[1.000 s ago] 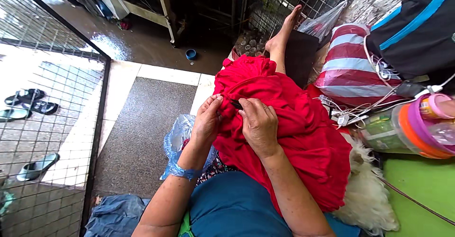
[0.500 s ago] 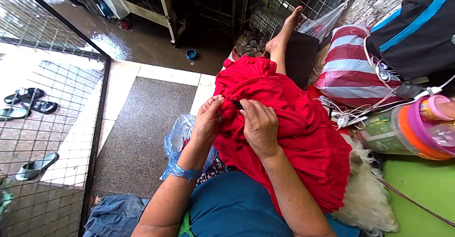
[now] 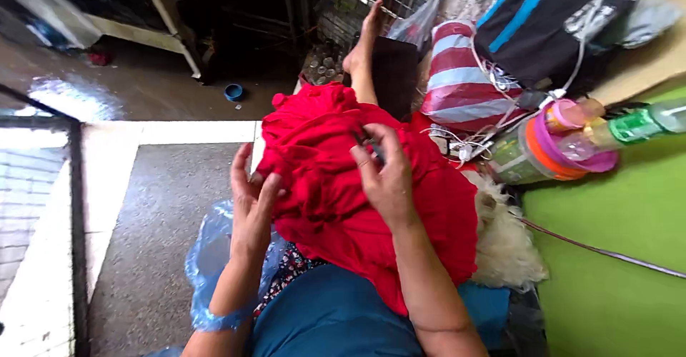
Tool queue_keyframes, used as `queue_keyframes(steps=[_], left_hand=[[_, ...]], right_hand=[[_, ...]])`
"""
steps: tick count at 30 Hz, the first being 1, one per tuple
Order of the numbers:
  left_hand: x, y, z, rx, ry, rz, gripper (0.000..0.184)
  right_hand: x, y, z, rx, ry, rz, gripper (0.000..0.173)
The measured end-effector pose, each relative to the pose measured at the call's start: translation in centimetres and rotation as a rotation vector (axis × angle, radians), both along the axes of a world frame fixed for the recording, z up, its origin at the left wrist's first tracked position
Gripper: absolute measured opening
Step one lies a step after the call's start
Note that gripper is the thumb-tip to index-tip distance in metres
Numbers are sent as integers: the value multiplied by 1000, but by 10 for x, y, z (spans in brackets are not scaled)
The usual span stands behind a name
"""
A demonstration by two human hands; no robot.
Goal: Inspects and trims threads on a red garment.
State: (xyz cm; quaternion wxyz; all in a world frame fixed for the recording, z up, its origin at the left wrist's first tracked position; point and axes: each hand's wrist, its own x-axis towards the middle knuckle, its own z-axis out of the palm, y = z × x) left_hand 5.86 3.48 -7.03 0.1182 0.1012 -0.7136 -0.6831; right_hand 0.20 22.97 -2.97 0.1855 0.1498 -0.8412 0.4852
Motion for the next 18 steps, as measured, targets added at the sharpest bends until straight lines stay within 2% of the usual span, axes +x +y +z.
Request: queue_keyframes(steps=[1, 2, 3, 7, 10, 12, 14, 16, 18], left_hand=[[3, 3, -3, -49, 49, -22, 102], [4, 6, -7, -82, 85, -47, 113], [4, 9, -10, -114, 110, -68, 115], [-5, 20, -3, -82, 318, -157, 74], [-16, 2, 14, -40, 467, -106, 56], [-21, -15, 13, -60, 407, -15, 57], [-21, -28, -1, -165, 184, 30, 61], [-17, -28, -17, -247, -77, 17, 55], [-12, -22, -26, -239, -173, 1, 50]], right_hand=[[-6, 21, 8, 10, -47, -64, 37], [-12, 44, 14, 24, -104, -133, 41], [-18, 65, 16, 28, -160, -213, 43], [-39, 119, -4, 36, -417, -453, 35], [-40, 122, -31, 54, -565, -413, 42], [-42, 113, -41, 140, -607, -328, 35], [-46, 103, -38, 244, -626, -307, 26], [-46, 101, -35, 235, -630, -333, 25], [-44, 105, -35, 178, -627, -366, 30]])
